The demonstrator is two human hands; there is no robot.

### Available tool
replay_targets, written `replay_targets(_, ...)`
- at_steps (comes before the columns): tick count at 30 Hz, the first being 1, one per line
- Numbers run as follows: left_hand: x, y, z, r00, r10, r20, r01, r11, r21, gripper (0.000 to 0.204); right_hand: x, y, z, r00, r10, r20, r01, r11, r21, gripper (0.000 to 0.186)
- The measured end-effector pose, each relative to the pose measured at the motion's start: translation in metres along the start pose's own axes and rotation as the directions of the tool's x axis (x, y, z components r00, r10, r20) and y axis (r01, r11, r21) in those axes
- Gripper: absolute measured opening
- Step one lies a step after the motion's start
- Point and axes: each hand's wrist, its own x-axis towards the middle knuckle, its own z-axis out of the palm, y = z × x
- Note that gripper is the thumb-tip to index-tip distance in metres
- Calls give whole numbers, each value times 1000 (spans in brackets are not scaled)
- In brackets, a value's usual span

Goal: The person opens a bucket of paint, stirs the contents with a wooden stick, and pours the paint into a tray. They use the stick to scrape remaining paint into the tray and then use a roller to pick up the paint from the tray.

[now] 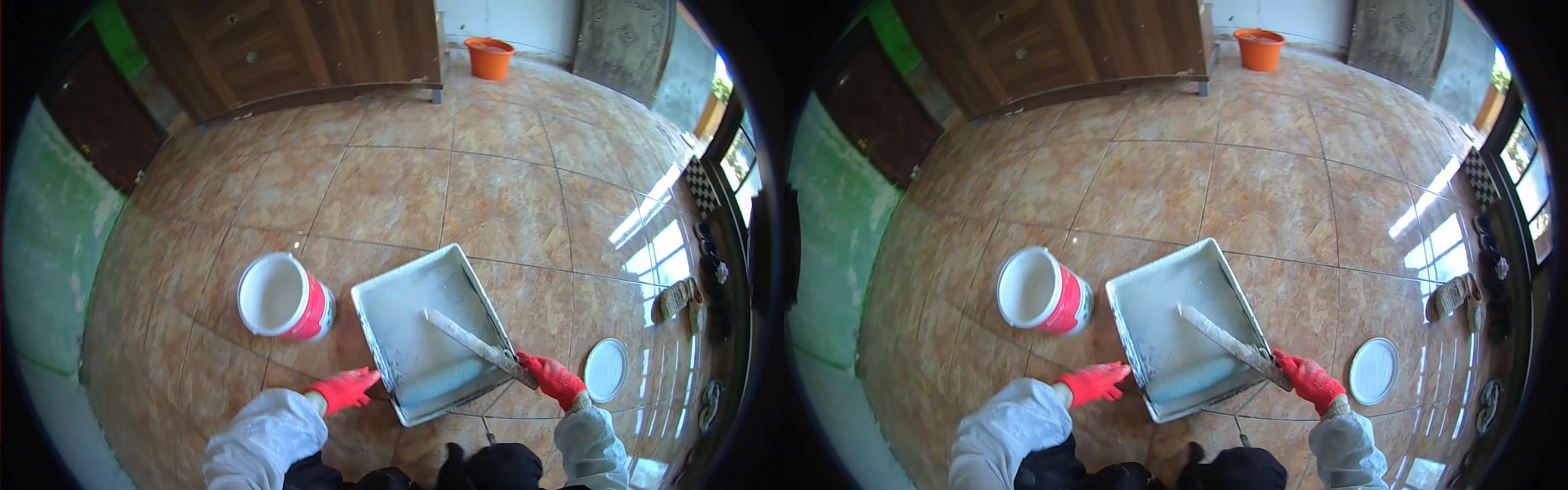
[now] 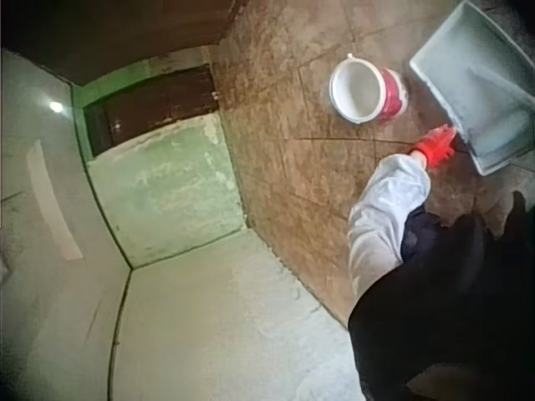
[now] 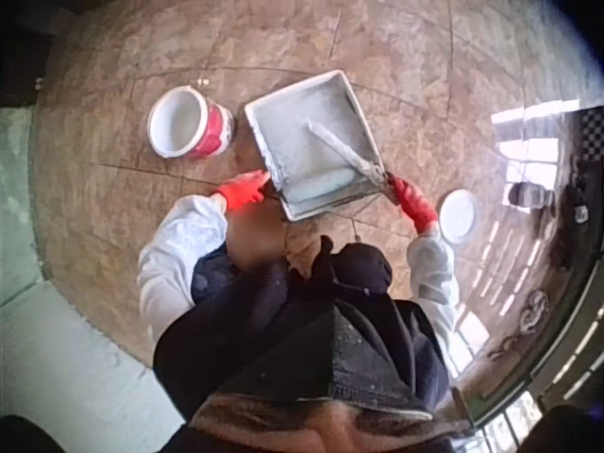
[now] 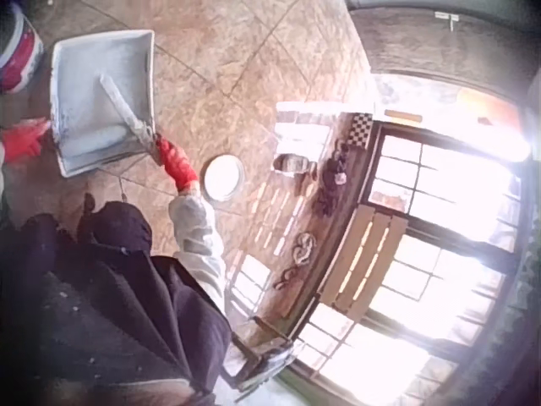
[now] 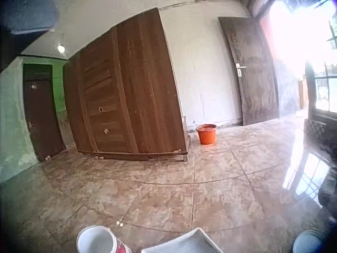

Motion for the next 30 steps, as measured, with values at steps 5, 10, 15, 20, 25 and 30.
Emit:
replay_targets(5, 33, -4, -11, 955, 167, 246, -103, 962, -251, 58, -3, 11, 20, 997, 49, -56, -29, 952, 304, 47)
replay_targets(10, 43, -8, -29, 891, 235, 389, -57, 907, -417, 55, -11, 32, 54, 948, 183, -262, 54, 715, 697, 59)
replay_targets(15, 68, -17, -46, 852, 247, 462, -39, 910, -413, 50, -14, 54, 91, 884, 288, -369, 178, 523, 834, 85)
replay_targets(20, 79, -30, -35, 820, 384, 424, -77, 809, -583, 37, -35, 48, 129, 833, 381, -402, 196, 475, 858, 83)
replay_targets(25, 99, -42, -28, 834, 413, 366, -96, 762, -641, 34, -28, 61, 135, 681, 431, -592, 302, 571, 763, 89)
replay_targets(30, 92, -30, -12, 860, 450, 241, -247, 779, -577, 32, -10, 99, 111, 688, 461, -561, 410, 390, 824, 86)
